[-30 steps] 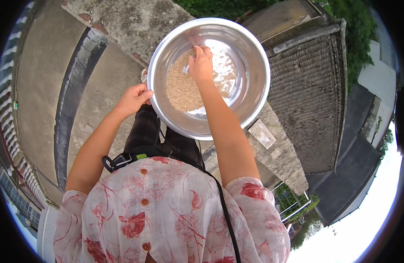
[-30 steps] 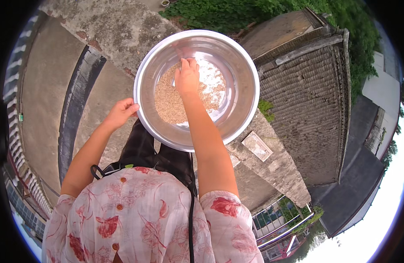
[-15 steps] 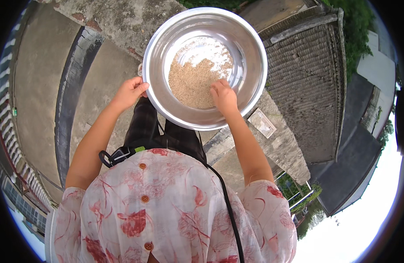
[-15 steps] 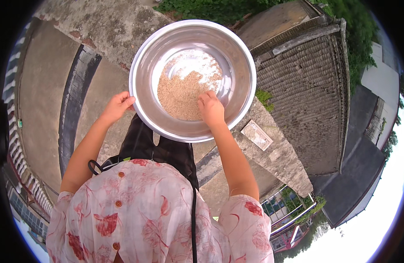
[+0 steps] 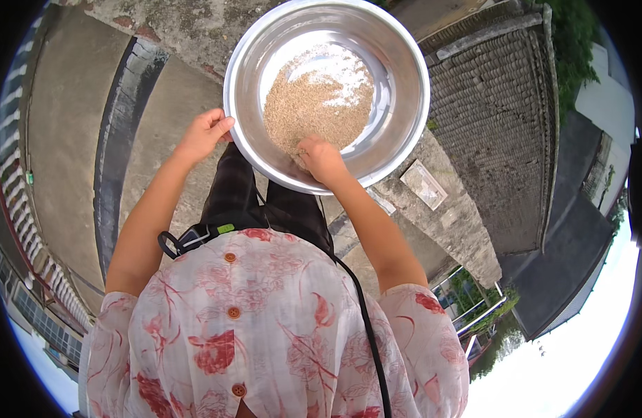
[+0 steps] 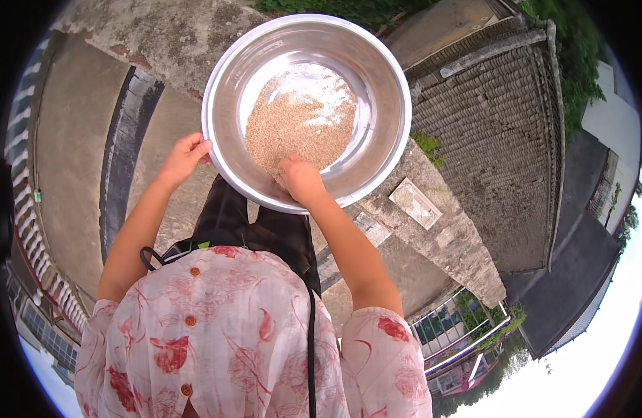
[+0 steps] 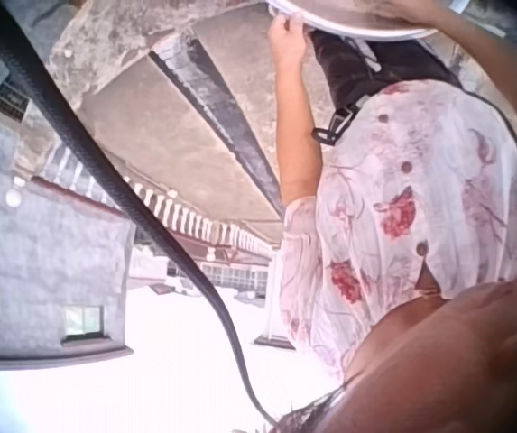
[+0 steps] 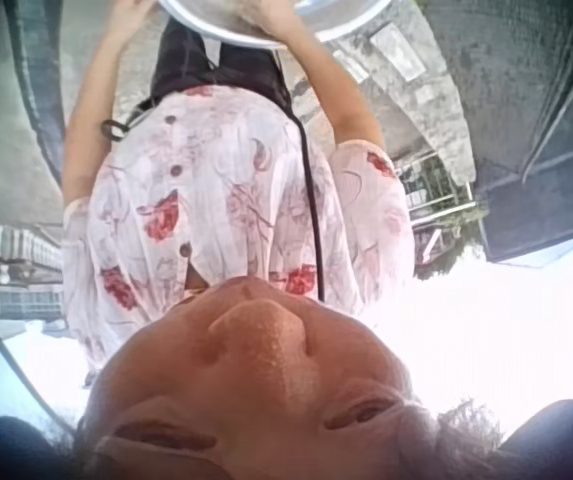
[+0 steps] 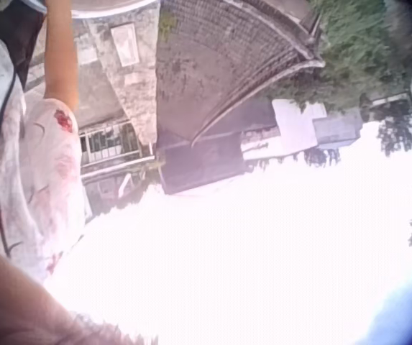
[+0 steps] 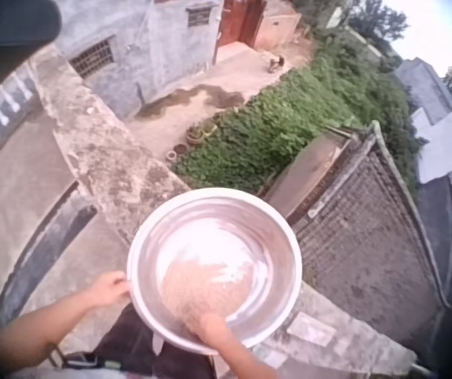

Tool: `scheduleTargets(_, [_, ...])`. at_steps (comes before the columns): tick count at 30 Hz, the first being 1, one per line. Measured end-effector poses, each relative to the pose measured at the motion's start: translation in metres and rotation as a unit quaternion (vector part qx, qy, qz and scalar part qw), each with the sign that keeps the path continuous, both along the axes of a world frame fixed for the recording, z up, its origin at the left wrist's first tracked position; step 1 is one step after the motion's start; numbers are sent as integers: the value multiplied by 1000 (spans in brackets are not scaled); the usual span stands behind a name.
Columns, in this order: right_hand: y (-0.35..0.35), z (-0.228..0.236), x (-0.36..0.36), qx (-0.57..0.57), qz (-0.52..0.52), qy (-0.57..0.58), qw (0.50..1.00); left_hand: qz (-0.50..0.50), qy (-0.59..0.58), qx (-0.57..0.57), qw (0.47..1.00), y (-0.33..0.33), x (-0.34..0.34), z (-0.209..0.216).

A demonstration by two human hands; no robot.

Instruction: The person holds a metal bowl containing grains and uses their right hand to pick out small debris or unwanted particles, dropping them out of the bowl. The person continues this sorting process while standing on a rooftop.

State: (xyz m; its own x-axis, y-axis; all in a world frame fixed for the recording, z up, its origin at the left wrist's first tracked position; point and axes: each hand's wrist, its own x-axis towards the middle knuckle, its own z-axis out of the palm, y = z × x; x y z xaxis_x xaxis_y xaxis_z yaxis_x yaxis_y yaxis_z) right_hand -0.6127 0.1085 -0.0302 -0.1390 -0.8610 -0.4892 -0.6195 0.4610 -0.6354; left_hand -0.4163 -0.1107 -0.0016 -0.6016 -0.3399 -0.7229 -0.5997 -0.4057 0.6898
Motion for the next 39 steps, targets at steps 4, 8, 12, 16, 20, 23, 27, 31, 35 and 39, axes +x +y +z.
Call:
scheduleTargets(4, [25,20,-32,10,-114,-10,993,4,2,-14,1000,2,1,1])
scheduleTargets(8, [29,34,-46,16,-139,17,990,-12,1,-36,999,2,1,1])
scheduleTargets(12, [35,28,-44,-41,-138,39,989,-17,-19,-33,999,1,-4,7])
scheduleTargets(16, [33,25,-61,-31,-179,132,974,-3,-15,-38,999,2,-2,7])
scheduleTargets(20, [34,18,-71,-132,-168,232,949,7,-8,-38,999,4,-4,9])
scheduleTargets(23, [31,22,-67,-60,-201,235,949,14,-3,-33,999,4,-3,6])
scheduleTargets(27, [20,19,-63,20,-247,109,963,-5,-18,-26,999,2,0,5])
scheduleTargets(31, [12,3,-45,-16,-197,143,970,-1,-11,-21,1000,2,-2,6])
scheduleTargets(35, [-7,-1,-19,-20,-164,86,983,11,-8,-27,1000,3,-3,7])
scheduleTargets(39, [-21,-11,2,-46,-138,85,986,19,-3,-31,999,3,-3,8])
